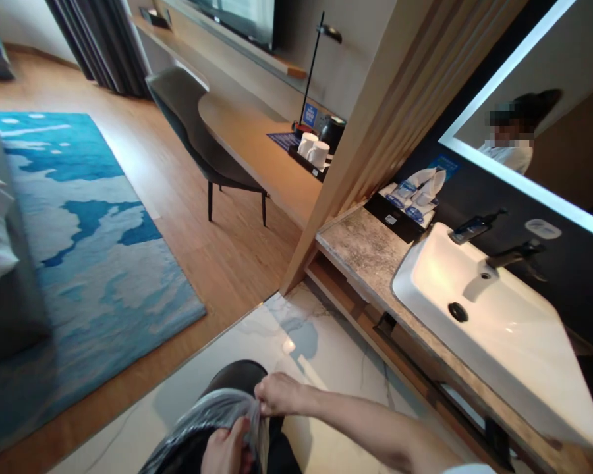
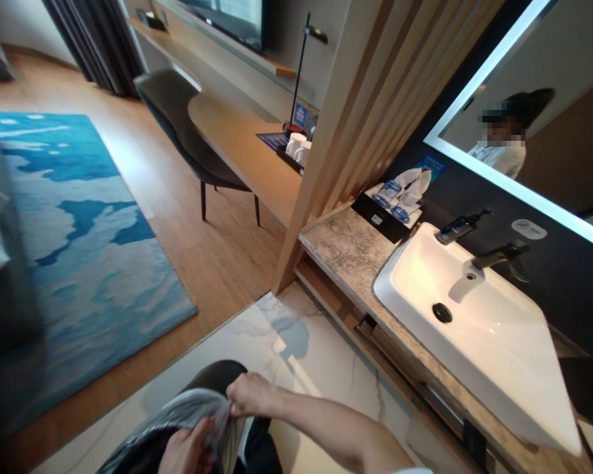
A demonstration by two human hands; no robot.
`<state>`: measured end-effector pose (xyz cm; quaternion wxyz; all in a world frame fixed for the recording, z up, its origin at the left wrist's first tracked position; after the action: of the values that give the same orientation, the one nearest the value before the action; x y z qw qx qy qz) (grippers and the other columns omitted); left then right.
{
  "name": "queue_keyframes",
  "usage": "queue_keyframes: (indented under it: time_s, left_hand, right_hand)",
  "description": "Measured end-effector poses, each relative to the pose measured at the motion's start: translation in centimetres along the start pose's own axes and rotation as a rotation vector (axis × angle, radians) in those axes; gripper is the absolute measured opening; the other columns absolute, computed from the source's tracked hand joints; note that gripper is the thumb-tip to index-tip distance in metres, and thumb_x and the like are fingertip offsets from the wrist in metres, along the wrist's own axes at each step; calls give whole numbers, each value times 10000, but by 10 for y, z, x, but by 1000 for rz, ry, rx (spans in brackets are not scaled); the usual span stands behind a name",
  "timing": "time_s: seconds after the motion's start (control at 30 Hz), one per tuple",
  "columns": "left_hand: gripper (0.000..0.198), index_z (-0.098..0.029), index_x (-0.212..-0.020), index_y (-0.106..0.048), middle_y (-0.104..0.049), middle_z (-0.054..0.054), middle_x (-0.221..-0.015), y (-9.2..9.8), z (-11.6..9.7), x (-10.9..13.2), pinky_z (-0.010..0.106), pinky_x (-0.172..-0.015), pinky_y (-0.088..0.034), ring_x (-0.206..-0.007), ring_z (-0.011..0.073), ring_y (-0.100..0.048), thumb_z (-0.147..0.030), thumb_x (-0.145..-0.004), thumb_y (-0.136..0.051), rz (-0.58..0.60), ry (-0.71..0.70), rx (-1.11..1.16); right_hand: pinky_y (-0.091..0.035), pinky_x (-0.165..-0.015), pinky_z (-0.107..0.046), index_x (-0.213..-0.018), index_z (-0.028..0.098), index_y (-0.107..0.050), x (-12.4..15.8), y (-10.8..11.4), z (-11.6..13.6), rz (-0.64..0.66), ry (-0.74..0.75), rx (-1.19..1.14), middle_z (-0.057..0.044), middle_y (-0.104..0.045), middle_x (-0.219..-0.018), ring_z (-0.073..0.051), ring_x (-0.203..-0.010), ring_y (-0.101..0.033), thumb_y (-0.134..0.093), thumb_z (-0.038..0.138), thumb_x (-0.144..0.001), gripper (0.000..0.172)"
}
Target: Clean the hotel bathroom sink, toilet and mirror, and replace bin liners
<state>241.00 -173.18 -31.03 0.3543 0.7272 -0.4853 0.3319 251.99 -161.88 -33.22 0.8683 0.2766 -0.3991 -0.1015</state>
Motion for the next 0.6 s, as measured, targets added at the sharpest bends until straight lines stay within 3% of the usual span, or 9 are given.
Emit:
queue_keyframes:
  time_s: [0.1, 0.17, 0.23, 0.3, 0.37, 0.47, 0.53, 0.6]
  left_hand:
    - [378, -204, -437, -458, -489, 24, -388, 23, -7, 18, 292, -467, -374, -393, 169, -478, -505, -659, -514, -86, -107, 29]
    - [347, -199, -442, -453, -443, -7, -373, 38, -17, 20, 269, -438, -362, -370, 142, -445, -447, -671, -532, -133, -137, 136]
    - [279, -197, -470, -450, -430, -26, -378, 46, -28, 14, 260, -406, -372, -355, 136, -434, -386, -642, -563, -146, -84, 281]
    - [237, -190, -500, -456, -447, -28, -398, 45, -37, 8, 257, -400, -397, -358, 135, -448, -340, -641, -572, -158, -25, 401]
    - [223, -175, -534, -473, -472, -16, -424, 35, -45, 7, 250, -419, -415, -374, 131, -467, -313, -693, -547, -179, -5, 479]
    - [305, -139, -653, -522, -562, 38, -527, 19, -57, 11, 258, -523, -483, -476, 148, -559, -380, -834, -474, -95, -117, 513]
    - [379, -109, -790, -582, -660, 97, -698, 18, -65, 9, 298, -686, -530, -675, 193, -654, -438, -903, -431, -15, -321, 210]
    - [352, -83, -928, -640, -702, 171, -905, 23, -71, -4, 382, -848, -508, -926, 278, -667, -380, -927, -451, -21, -415, -366]
  right_hand:
    - [-411, -670, -234, -853, 113, -727, 2, 5, 9, 84, -74, -538, -70, -674, -777, -181, -791, -617, -595, 214, -734, 205]
    - [-437, -729, -224, -1064, 148, -702, 11, 8, 11, 145, -87, -834, -77, -685, -966, -160, -904, -625, -510, 252, -812, 334]
    - [-452, -819, -237, -1320, 225, -568, 26, 7, 12, 96, -59, -989, -83, -625, -1213, -157, -1075, -595, -493, 375, -870, 480]
    - [-465, -841, -262, -1472, 237, -383, 45, -5, 15, -3, -106, -1029, -110, -604, -1254, -177, -1083, -602, -572, 512, -831, 722]
    - [-492, -725, -276, -1520, 172, -270, 63, -27, 22, -54, -215, -879, -112, -684, -1037, -189, -833, -665, -651, 504, -768, 906]
    - [-466, -515, -259, -1483, 104, -286, 71, -49, 30, -186, -352, -667, -36, -675, -723, -166, -485, -599, -543, 320, -806, 755]
    - [-463, -469, -241, -1405, 105, -382, 64, -43, 31, -319, -358, -656, -20, -657, -661, -160, -447, -593, -421, 238, -817, 604]
    - [-468, -457, -221, -1312, 108, -466, 54, -23, 32, -355, -322, -680, -8, -636, -587, -160, -448, -605, -375, 204, -808, 521]
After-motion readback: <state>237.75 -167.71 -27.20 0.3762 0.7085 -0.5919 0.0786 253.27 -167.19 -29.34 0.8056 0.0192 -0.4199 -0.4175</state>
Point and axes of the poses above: each hand's wrist, its own x-axis away from the middle knuckle, its own y-axis out of the back of the hand, z = x × y, the point moved 1 cm from there along -x, towards the middle knuckle
